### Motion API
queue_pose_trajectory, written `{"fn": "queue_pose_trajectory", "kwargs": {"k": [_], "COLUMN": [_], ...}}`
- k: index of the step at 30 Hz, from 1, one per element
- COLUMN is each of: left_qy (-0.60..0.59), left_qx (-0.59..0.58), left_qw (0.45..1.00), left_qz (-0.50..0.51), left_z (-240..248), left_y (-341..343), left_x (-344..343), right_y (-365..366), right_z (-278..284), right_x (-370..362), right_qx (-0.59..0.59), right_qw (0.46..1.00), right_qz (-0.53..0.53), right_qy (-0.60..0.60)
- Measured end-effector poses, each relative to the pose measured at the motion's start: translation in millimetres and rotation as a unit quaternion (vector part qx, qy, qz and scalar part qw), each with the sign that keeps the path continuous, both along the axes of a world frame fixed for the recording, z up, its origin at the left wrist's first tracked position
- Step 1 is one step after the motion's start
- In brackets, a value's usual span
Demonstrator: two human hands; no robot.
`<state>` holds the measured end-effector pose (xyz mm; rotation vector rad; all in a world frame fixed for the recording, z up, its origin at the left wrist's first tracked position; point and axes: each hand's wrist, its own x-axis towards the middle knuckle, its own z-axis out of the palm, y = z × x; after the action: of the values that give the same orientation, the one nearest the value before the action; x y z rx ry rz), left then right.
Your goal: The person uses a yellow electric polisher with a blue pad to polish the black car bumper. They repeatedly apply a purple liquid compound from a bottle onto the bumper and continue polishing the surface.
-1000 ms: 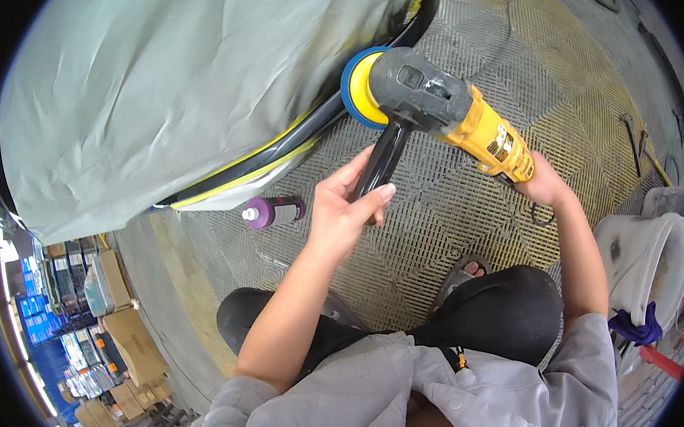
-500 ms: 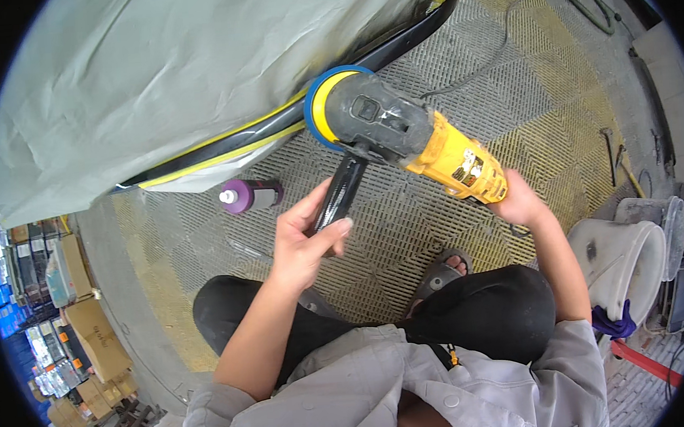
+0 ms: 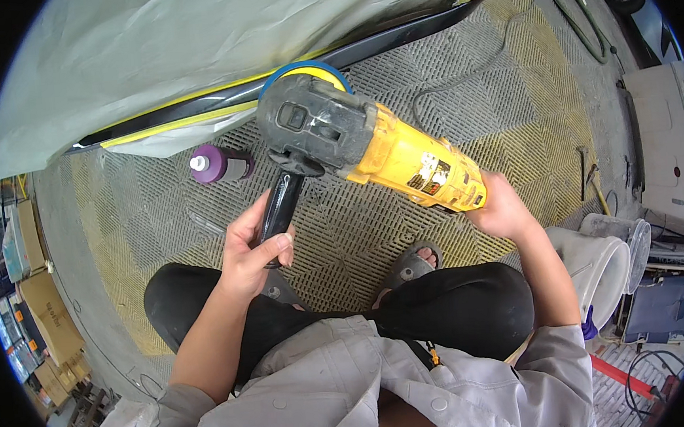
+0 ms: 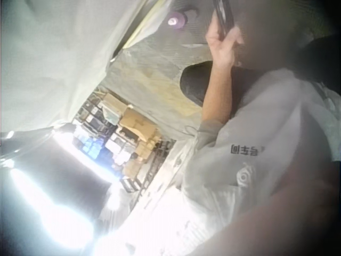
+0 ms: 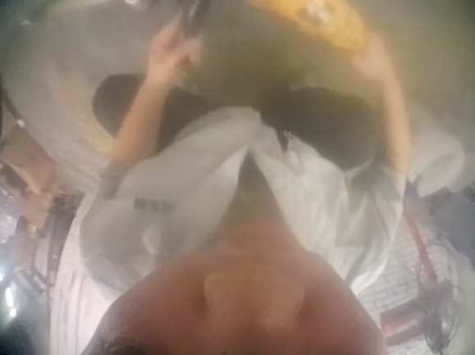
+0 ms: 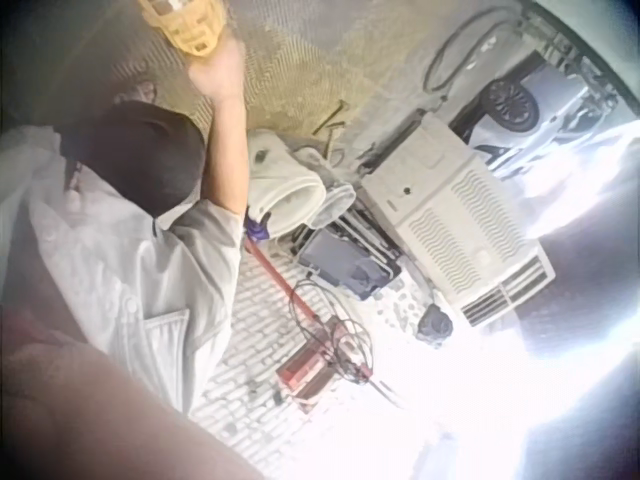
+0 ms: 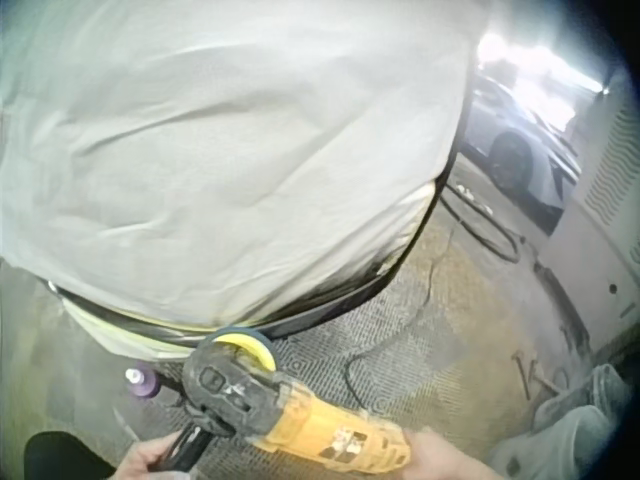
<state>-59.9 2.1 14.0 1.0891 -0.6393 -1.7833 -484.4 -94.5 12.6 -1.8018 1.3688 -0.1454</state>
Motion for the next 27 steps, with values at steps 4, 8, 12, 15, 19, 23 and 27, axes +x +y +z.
{"fn": "queue_pose_trajectory", "kwargs": {"k": [4,8,12,15,19,23,27], "left_qy": [0.004,-0.01,0.003,0.016,0.025,-0.003,-0.026], "left_qx": [-0.017,-0.047,-0.053,-0.053,-0.046,-0.026,0.004], "left_qw": [1.0,0.997,0.996,0.996,0.997,0.999,1.0], "left_qz": [-0.021,-0.063,-0.073,-0.063,-0.051,-0.027,-0.002], "left_z": [-1,-2,-2,0,2,5,5], "left_y": [-14,-40,-66,-73,-64,-44,-26], "left_x": [-18,-54,-85,-94,-87,-72,-52], "right_y": [2,-1,-9,-14,-18,-14,-12], "right_z": [6,6,3,2,0,1,8], "right_x": [-19,-53,-84,-93,-86,-66,-44], "right_qx": [-0.001,-0.019,-0.02,-0.005,0.009,0.006,0.017], "right_qw": [0.999,0.998,0.997,0.996,0.998,0.999,0.999], "right_qz": [-0.019,-0.028,-0.049,-0.064,-0.041,-0.015,0.013], "right_qy": [-0.031,-0.056,-0.057,-0.065,-0.043,-0.039,-0.033]}}
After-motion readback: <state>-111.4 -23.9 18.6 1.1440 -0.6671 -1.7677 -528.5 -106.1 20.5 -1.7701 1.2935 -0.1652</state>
